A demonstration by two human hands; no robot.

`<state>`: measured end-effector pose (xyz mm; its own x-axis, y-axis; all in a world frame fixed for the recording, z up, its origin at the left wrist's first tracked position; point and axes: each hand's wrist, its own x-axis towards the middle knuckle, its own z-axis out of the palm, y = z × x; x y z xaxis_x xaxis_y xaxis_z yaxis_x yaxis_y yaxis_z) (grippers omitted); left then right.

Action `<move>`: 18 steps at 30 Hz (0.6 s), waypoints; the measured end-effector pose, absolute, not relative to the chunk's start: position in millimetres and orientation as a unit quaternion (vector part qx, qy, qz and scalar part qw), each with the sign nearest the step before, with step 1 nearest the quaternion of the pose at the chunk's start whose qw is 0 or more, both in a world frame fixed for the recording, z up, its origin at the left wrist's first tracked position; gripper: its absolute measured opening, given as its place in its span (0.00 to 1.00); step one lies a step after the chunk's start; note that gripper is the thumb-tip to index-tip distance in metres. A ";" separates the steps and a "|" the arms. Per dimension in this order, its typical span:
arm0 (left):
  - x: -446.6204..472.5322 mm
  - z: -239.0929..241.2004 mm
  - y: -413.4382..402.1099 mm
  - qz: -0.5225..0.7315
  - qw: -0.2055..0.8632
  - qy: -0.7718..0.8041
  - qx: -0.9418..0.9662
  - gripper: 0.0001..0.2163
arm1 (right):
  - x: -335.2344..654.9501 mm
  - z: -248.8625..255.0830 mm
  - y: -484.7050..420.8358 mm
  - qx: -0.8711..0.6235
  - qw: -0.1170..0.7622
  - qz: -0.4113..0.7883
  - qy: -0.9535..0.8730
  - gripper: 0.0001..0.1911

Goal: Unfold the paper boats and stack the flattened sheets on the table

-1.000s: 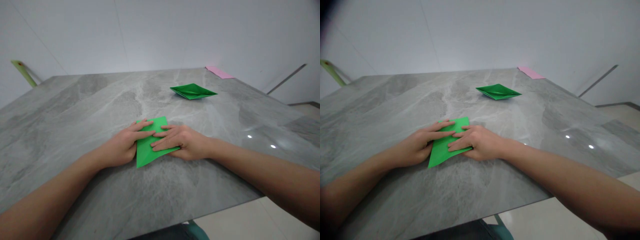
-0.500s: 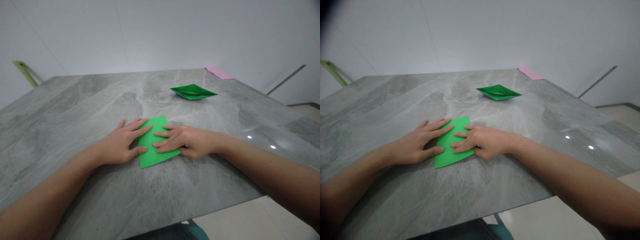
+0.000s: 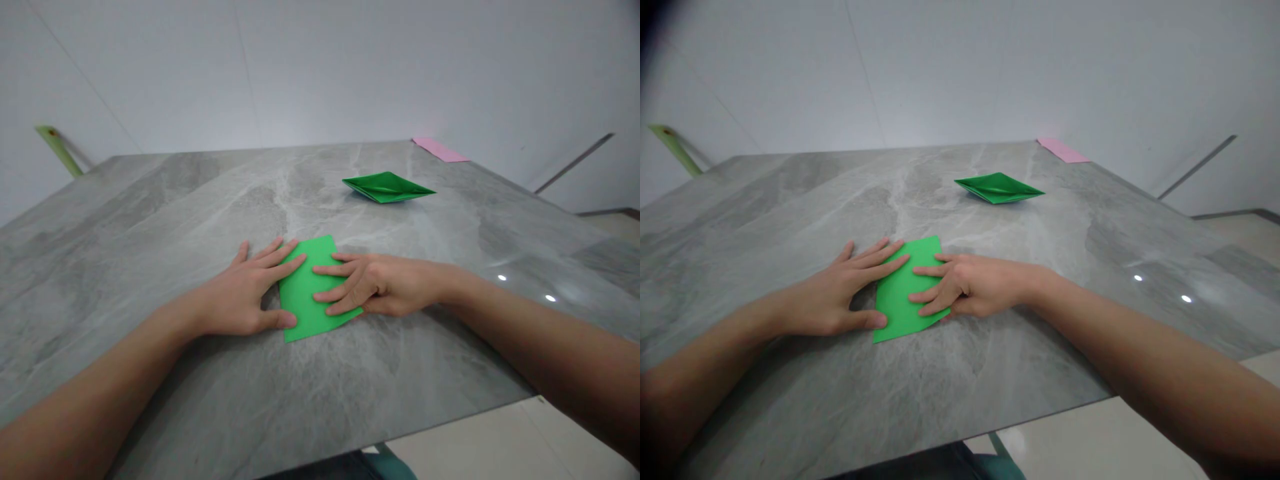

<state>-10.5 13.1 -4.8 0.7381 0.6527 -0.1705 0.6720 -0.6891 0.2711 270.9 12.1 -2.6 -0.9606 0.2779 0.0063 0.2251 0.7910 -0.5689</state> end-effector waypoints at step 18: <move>-5.5 1.5 -0.7 0.009 0.193 0.348 0.917 0.37 | 240.5 -13.7 -3.4 -0.343 0.290 0.350 -0.822 0.22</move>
